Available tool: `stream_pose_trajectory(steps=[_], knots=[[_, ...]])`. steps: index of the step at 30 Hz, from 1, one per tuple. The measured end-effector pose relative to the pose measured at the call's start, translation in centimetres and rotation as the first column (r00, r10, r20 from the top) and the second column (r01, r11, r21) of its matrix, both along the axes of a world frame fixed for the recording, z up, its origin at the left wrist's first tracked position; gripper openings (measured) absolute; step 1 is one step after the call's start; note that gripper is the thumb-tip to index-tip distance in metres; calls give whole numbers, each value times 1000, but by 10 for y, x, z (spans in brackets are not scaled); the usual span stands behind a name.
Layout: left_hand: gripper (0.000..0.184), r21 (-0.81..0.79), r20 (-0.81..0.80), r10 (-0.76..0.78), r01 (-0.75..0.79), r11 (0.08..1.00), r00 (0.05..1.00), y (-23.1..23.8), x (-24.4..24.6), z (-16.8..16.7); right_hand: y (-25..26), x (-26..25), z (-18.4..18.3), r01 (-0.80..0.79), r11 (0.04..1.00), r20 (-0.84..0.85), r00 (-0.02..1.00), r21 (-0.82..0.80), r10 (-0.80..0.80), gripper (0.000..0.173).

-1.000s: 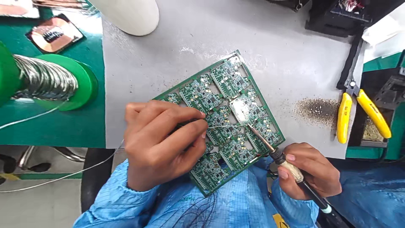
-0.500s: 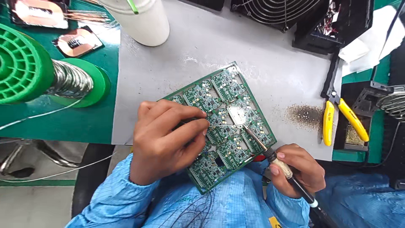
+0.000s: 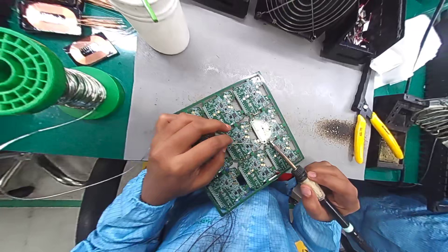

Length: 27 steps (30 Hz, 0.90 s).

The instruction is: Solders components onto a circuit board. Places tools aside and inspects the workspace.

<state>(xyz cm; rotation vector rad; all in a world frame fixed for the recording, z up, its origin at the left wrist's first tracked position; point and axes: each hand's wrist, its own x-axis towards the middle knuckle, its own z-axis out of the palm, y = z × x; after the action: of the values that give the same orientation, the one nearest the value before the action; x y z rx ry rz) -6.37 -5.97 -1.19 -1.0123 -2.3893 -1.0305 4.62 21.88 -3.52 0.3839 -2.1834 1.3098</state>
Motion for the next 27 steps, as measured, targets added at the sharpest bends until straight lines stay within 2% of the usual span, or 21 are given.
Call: stream_pose_trajectory(steps=[21,27], knots=[[20,-11,4,-2,2,1000,1000,1,0,0,-1,0,1,-18,1000,14,1000,7,17,21],[16,79,33,-10,7,997,999,1,0,0,0,-1,2,-9,1000,20,1000,14,8,21]])
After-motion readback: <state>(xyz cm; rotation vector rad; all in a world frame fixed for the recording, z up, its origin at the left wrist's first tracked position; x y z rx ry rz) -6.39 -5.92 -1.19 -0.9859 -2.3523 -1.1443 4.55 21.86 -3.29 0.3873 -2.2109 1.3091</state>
